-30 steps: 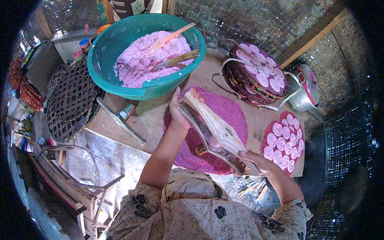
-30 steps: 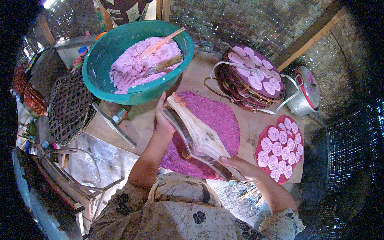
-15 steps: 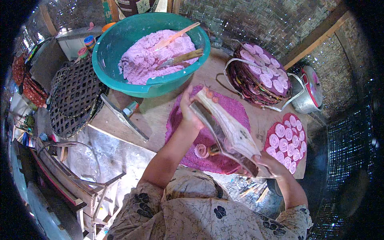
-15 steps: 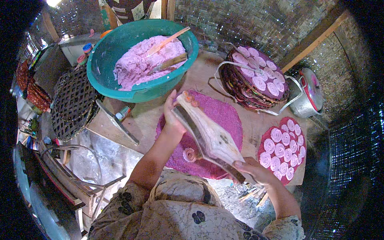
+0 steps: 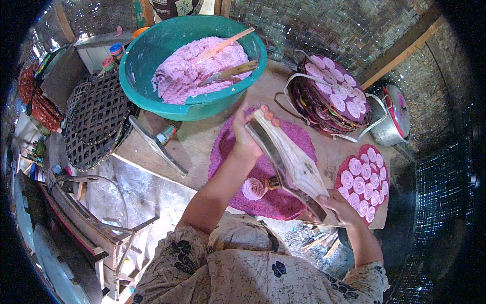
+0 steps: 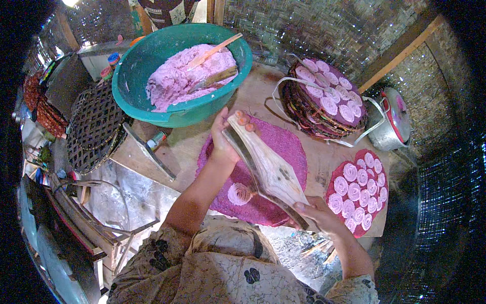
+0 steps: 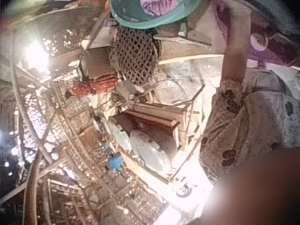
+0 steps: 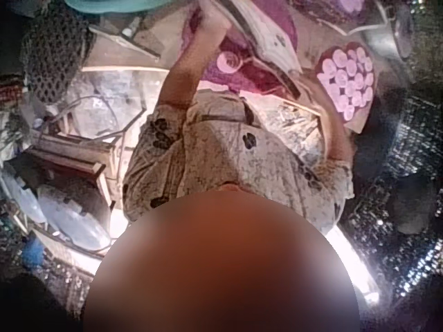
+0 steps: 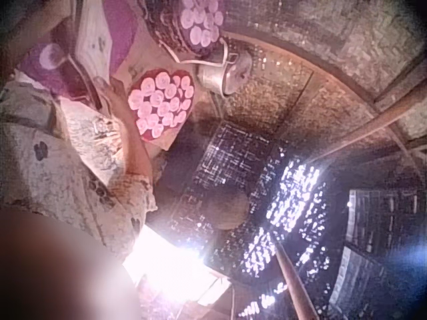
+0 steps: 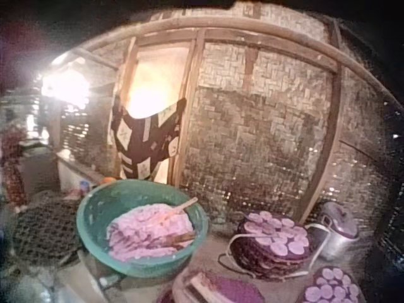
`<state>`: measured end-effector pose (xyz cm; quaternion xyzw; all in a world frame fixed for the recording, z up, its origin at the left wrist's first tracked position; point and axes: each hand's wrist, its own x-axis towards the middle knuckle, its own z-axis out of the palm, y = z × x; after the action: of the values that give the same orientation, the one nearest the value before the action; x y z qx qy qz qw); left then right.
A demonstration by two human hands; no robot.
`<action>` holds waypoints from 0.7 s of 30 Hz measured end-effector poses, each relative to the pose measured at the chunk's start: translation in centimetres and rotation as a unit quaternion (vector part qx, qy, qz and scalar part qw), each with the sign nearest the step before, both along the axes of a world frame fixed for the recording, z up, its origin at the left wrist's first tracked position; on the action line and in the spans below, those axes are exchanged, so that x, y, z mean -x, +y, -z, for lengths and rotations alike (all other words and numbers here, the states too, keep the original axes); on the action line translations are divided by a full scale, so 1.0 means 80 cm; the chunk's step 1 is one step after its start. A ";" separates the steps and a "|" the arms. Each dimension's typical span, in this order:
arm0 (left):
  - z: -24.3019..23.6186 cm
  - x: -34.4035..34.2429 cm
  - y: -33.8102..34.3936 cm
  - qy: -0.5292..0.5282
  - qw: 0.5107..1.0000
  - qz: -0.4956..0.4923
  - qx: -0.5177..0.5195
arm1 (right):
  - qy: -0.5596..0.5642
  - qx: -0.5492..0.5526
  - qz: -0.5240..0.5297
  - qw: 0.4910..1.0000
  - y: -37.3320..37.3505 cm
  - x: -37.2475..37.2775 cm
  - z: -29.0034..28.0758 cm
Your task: The person scoops pink dough from a green bowl into a wooden mold, then presses and releases it onto a pink mat to form rose-shaped rolls. The person repeats this process, arranging the finished rolls on the mat and in a woven basket.
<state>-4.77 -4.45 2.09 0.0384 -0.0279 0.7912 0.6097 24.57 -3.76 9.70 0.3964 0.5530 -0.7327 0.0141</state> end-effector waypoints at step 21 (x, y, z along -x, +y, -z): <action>0.055 -0.016 -0.021 -0.049 0.996 0.049 -0.053 | 0.199 0.282 -0.005 0.939 -0.017 0.000 0.095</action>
<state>-3.52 -6.16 -2.28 0.0304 -0.1010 0.7585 0.6431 24.60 -5.09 2.12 0.2198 0.3169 -0.9224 0.0188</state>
